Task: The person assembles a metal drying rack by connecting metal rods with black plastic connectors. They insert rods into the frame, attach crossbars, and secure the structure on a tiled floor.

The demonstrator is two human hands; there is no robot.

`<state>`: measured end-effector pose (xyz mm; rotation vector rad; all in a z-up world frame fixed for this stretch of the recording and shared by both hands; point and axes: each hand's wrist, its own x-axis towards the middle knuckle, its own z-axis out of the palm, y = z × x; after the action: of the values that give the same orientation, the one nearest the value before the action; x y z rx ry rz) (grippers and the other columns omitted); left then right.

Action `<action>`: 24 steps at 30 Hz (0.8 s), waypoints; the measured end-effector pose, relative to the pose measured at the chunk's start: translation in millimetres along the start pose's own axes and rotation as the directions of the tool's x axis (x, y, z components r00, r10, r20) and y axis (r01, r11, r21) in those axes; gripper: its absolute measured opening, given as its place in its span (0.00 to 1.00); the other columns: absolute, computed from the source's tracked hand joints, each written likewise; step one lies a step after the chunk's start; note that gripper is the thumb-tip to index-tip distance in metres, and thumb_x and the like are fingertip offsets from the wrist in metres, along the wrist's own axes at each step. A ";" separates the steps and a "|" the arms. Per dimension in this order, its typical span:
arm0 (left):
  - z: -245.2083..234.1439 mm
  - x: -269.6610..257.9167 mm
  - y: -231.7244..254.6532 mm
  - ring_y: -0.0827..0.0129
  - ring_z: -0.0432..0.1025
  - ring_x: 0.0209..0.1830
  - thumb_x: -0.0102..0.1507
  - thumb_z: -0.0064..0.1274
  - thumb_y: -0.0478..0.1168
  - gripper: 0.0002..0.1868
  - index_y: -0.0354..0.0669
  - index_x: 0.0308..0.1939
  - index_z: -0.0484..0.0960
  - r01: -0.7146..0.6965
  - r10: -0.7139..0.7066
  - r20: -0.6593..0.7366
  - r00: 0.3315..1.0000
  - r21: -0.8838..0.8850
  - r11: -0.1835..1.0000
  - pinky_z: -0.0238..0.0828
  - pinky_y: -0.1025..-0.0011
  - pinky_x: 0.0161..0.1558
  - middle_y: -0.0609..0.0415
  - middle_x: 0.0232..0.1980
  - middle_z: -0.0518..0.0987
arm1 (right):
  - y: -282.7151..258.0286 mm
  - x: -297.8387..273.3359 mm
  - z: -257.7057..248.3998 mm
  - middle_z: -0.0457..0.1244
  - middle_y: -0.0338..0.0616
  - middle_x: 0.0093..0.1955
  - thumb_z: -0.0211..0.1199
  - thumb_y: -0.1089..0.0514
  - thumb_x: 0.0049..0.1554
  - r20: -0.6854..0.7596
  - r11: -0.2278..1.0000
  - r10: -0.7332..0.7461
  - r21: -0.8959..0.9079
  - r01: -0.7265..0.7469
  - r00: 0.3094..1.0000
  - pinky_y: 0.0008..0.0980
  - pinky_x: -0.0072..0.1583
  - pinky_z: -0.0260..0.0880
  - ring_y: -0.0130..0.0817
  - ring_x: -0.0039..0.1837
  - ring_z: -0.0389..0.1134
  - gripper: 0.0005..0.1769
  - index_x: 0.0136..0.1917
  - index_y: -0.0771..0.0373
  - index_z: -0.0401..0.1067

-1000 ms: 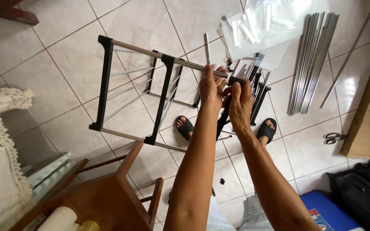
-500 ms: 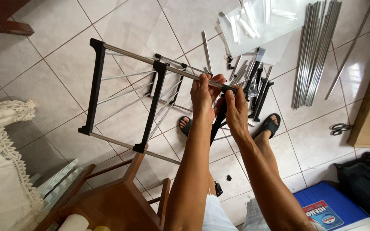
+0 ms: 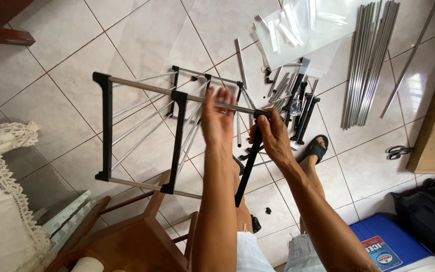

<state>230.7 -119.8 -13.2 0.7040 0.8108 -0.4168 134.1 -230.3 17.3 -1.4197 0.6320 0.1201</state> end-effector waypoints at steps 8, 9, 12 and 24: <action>-8.9 0.7 15.4 0.79 0.44 0.15 0.68 0.41 0.53 0.20 0.52 0.24 0.60 -0.122 0.116 -0.039 0.992 -0.207 0.971 0.50 0.76 0.26 0.67 0.17 0.49 | -3.7 -3.2 12.6 0.62 0.40 0.31 0.43 0.46 0.65 0.160 1.000 0.017 -0.026 -0.013 0.987 0.26 0.35 0.69 0.27 0.33 0.66 0.16 0.48 0.62 0.57; -11.8 -2.9 18.2 0.79 0.43 0.15 0.68 0.41 0.53 0.20 0.52 0.24 0.59 -0.122 0.113 -0.052 0.992 -0.209 0.970 0.49 0.77 0.25 0.67 0.16 0.49 | -3.7 -6.0 14.2 0.62 0.40 0.31 0.42 0.46 0.65 0.175 1.000 0.014 -0.030 -0.009 0.985 0.26 0.35 0.68 0.26 0.32 0.66 0.16 0.48 0.62 0.57; -16.7 -11.7 29.5 0.79 0.42 0.15 0.68 0.40 0.52 0.21 0.53 0.23 0.58 -0.144 0.131 -0.071 0.989 -0.225 0.964 0.47 0.77 0.23 0.67 0.16 0.48 | -4.5 -7.1 21.7 0.60 0.39 0.30 0.42 0.46 0.65 0.221 1.000 -0.002 -0.023 0.007 0.975 0.26 0.35 0.67 0.26 0.32 0.64 0.16 0.48 0.61 0.57; -32.5 -47.5 47.6 0.78 0.38 0.14 0.69 0.39 0.51 0.24 0.53 0.20 0.53 -0.278 0.239 -0.162 0.957 -0.300 0.913 0.39 0.78 0.18 0.66 0.16 0.46 | -10.5 -36.4 48.2 0.61 0.40 0.31 0.45 0.49 0.65 0.262 0.993 -0.046 -0.091 0.072 0.964 0.27 0.38 0.67 0.27 0.34 0.64 0.14 0.50 0.64 0.58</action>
<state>212.1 -59.8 27.1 0.5262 0.8628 0.0021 124.7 -176.3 44.7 -1.4867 0.3708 0.2894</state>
